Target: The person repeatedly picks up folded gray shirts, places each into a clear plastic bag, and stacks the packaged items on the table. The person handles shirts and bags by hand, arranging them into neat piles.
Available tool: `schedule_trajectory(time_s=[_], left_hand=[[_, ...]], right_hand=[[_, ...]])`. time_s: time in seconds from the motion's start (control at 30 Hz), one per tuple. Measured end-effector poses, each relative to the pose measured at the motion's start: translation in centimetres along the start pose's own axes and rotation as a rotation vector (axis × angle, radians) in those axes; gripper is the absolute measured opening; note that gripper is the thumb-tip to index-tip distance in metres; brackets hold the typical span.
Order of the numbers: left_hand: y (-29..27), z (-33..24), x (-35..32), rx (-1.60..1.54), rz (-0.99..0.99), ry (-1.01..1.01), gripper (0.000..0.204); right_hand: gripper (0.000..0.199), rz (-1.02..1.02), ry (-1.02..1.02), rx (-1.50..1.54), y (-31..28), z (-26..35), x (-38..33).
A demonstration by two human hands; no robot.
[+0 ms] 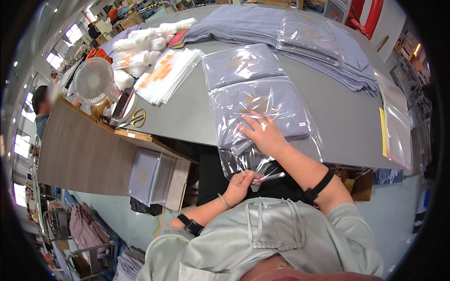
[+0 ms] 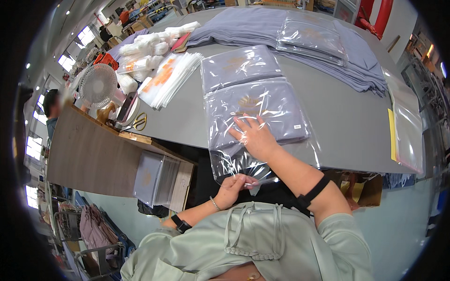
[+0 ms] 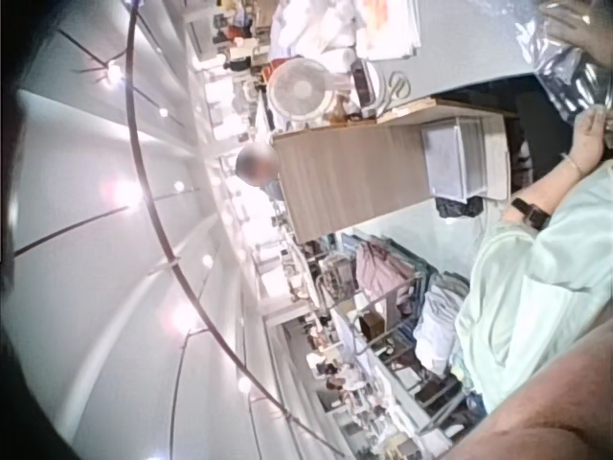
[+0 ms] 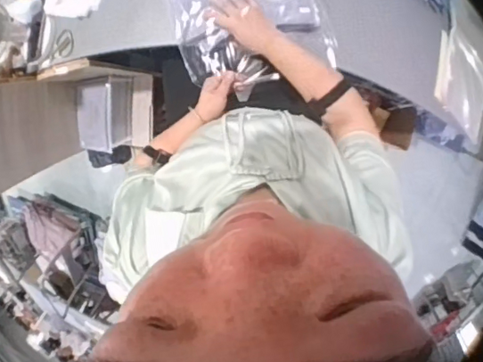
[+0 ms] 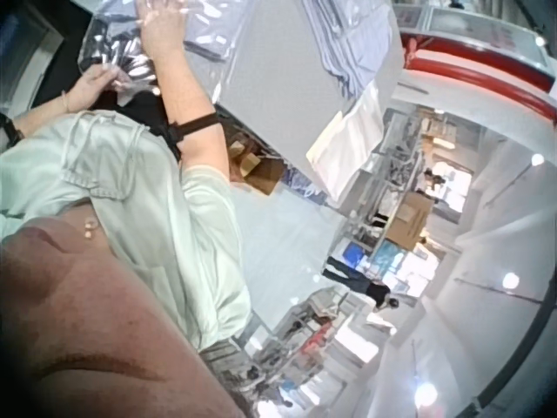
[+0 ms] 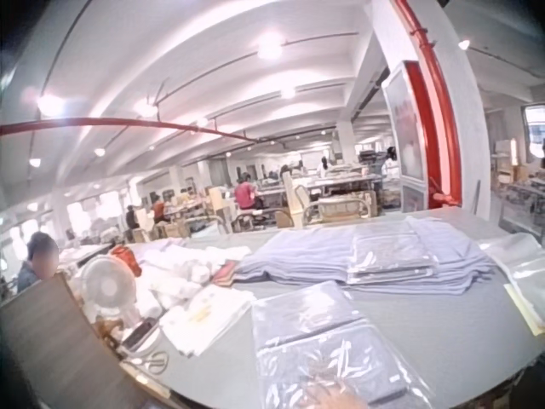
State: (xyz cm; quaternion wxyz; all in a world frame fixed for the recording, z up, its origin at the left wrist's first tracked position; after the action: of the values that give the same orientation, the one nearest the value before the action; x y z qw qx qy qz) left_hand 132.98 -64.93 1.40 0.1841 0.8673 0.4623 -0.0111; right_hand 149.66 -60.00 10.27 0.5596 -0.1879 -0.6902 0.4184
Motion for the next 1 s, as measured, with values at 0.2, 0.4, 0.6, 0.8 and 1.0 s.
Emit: schedule_trajectory(time_s=[0.2, 0.4, 0.6, 0.8, 1.0], left_hand=[[-1.1, -0.1, -0.2, 0.116, 0.098, -0.086, 0.032], [-0.7, -3.4, -1.2, 0.052, 0.018, -0.223, 0.033], [2.9, -7.0, 0.2, 0.883, 0.211, 0.750, 0.031], [5.0, -6.0, 4.4, 1.676, -0.170, 0.861, 0.052], [4.8, -5.8, 4.2, 1.701, -0.146, 0.804, 0.059]], right_hand=[[0.054, 0.182, 0.056, 0.063, 0.5, 0.9, -0.5], [0.048, -0.080, 0.113, 0.121, -1.0, 0.5, 0.6], [0.042, 0.086, 0.380, 0.080, -0.9, -1.5, -3.3], [0.036, -0.205, 0.045, 0.129, -1.7, -2.5, -3.4], [0.027, -0.172, 0.277, -0.053, -1.3, -3.2, -4.1]])
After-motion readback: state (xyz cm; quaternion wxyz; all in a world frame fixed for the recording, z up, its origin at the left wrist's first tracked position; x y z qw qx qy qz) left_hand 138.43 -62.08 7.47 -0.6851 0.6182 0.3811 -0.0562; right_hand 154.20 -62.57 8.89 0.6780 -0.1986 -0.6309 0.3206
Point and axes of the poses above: each hand's wrist, its own x-axis towards the middle knuckle, its own y-axis out of the palm, z = x × y, the point moved 2 cm from there along x, towards the middle knuckle, and after that the axes turned 13 degrees about -z, right-handed, at the moved point
